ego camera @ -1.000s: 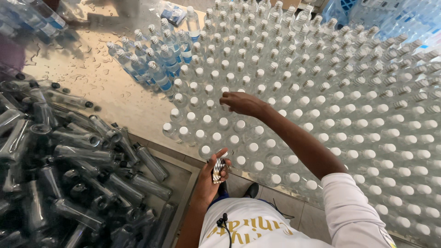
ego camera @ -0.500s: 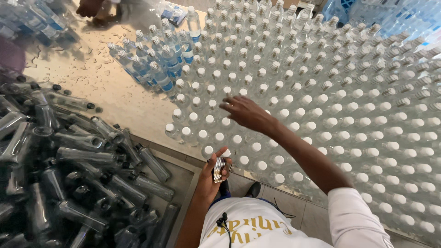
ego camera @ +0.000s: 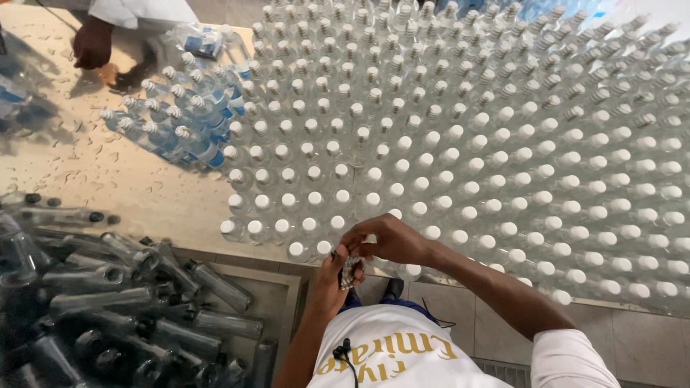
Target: The person repeatedly picks up white bottle caps and screws them onto clear plastic bottles arranged in rows on a table. The person works methodically across the rows, securing each cap by hand.
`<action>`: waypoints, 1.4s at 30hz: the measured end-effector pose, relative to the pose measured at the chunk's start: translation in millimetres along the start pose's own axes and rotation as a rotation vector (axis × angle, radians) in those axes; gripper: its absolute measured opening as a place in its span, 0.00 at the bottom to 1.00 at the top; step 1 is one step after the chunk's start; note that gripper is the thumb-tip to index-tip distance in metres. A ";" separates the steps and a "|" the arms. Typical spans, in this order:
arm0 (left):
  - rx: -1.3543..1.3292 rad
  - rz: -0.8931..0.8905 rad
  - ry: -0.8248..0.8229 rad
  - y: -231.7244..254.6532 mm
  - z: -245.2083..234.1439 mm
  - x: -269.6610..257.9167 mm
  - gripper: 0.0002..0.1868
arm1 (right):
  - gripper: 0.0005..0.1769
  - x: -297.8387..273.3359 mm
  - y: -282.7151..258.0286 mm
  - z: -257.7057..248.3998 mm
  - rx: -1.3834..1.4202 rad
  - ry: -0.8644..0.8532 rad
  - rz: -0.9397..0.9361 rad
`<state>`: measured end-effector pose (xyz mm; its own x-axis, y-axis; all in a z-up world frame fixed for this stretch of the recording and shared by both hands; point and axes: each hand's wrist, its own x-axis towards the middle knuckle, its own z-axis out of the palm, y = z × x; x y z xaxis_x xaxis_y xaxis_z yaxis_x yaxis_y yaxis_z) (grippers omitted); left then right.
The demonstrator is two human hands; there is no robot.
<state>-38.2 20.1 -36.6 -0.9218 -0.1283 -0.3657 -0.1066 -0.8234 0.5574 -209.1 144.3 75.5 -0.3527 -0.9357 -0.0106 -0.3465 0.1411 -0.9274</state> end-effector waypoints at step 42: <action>-0.068 0.087 0.029 20.4 63.4 -8.9 0.40 | 0.05 43.1 141.4 -203.4 -0.276 0.307 0.164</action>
<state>-55.8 39.6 25.2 -0.9151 -0.2161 -0.3403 -0.0001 -0.8440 0.5363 -450.0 189.7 20.0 -0.6498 -0.7601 0.0009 -0.4691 0.4000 -0.7873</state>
